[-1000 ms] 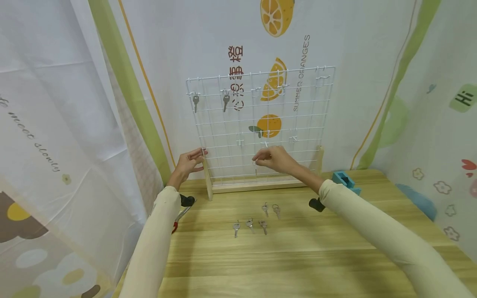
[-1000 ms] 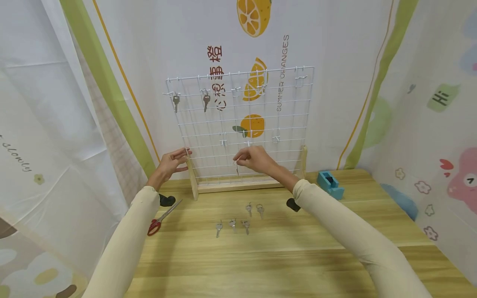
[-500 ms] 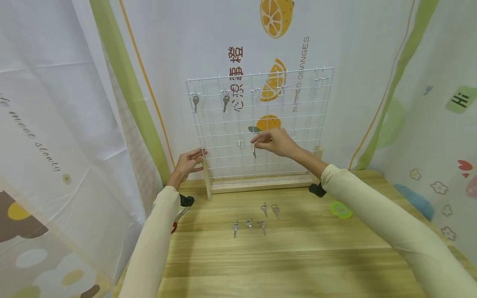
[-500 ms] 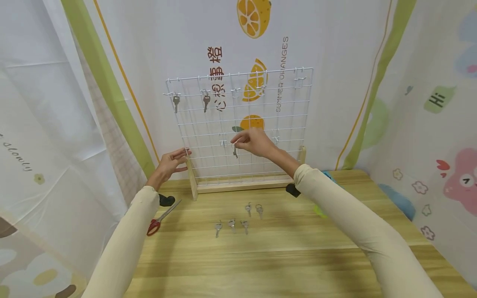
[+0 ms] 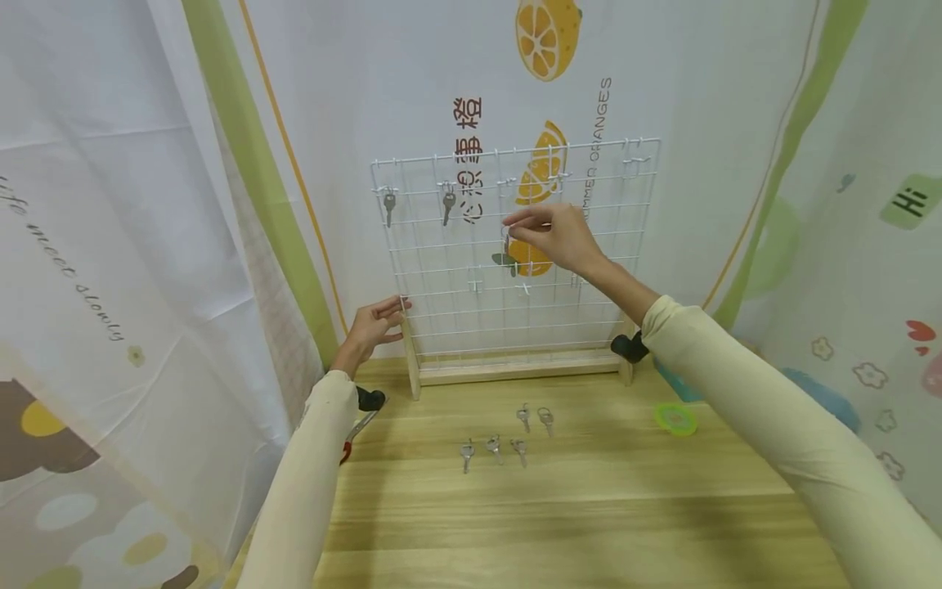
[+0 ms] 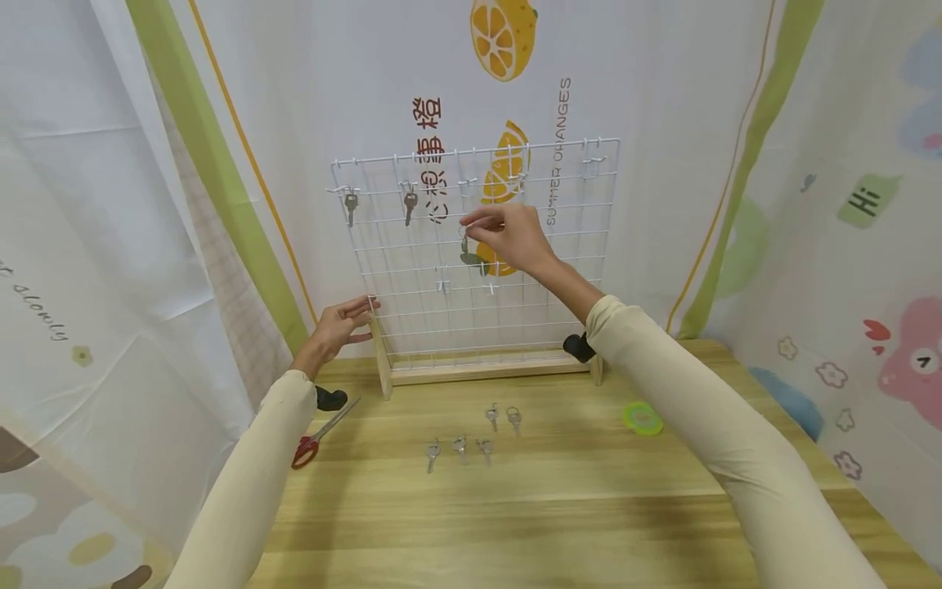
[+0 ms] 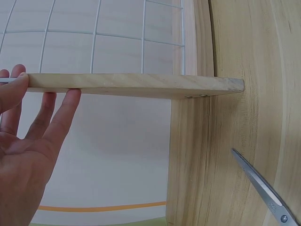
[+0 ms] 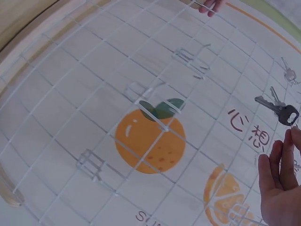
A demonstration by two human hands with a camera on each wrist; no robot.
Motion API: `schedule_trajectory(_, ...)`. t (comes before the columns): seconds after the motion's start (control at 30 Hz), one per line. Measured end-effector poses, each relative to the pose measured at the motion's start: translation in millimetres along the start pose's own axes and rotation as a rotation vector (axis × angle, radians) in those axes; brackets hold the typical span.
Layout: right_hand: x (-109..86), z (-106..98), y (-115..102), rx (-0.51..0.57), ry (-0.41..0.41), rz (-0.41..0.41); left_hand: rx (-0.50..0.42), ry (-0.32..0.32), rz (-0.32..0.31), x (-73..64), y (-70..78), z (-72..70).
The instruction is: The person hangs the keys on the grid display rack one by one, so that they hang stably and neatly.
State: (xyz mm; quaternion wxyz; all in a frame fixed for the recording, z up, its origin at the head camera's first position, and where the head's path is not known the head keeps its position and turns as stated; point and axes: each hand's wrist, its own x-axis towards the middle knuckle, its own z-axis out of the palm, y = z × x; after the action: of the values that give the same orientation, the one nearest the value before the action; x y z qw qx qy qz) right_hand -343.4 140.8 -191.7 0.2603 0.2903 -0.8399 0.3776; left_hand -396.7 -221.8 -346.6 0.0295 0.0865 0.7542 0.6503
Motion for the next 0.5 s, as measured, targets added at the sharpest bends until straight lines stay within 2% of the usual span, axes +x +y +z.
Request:
schedule_trajectory(0.2, 12.5, -9.8, -12.1, 0.039, 0.134, -0.002, 0.011, -0.001, 0.011, 1.0, 0.0, 1.6)
schedule_trajectory(0.33, 21.5, -14.6, -18.1, 0.025, 0.226, -0.006, 0.011, 0.0, 0.007, 0.8, -0.1, 2.0)
schedule_trajectory(0.5, 33.0, -16.6, -22.3, -0.008, 0.26, 0.018, 0.004, 0.003, 0.007, -0.3, -0.7, 1.3)
